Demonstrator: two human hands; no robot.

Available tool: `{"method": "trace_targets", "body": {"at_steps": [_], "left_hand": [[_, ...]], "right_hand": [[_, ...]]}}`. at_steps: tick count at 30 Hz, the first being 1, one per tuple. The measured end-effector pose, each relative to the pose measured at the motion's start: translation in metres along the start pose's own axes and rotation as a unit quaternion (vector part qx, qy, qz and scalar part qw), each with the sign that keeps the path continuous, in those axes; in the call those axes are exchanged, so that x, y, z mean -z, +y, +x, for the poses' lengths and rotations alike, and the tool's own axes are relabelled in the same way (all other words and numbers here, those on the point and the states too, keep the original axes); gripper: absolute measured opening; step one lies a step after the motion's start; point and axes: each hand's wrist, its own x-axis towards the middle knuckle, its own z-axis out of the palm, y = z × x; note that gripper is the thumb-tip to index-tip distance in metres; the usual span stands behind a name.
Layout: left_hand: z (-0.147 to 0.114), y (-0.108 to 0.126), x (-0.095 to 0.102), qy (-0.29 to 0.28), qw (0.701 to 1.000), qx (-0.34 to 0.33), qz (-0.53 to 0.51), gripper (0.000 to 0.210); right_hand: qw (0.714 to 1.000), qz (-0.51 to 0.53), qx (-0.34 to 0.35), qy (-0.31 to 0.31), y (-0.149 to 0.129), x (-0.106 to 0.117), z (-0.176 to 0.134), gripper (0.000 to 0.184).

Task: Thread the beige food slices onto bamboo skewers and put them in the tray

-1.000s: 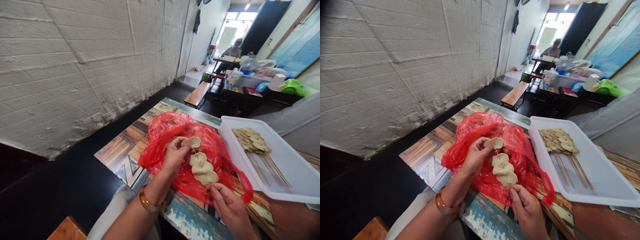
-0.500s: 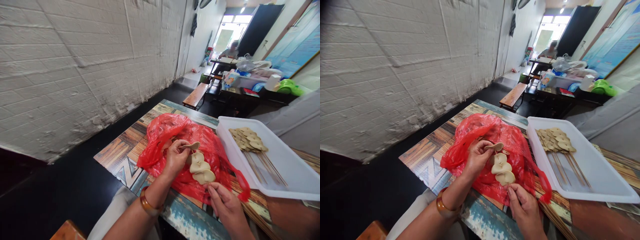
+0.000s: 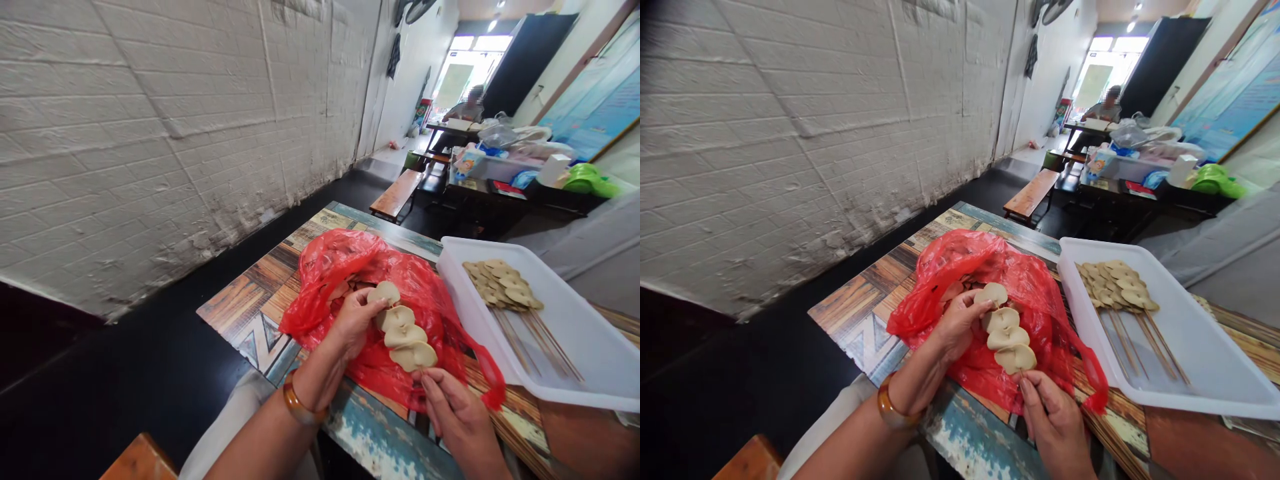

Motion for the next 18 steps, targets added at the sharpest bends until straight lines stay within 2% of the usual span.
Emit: {"method": "trace_targets", "body": {"at_steps": [3, 12, 18], "left_hand": [[0.001, -0.001, 0.003, -0.007, 1.000, -0.012, 0.012, 0.032], [0.002, 0.002, 0.005, 0.007, 1.000, -0.011, 0.012, 0.032], [0.001, 0.003, 0.003, 0.007, 1.000, -0.008, -0.008, 0.028]], "right_hand": [[0.999, 0.016, -0.018, -0.043, 0.001, 0.000, 0.000, 0.035], [1.000, 0.022, -0.013, 0.010, -0.015, -0.006, -0.006, 0.038], [1.000, 0.024, -0.006, 0.017, -0.005, -0.004, -0.003, 0.041]]}}
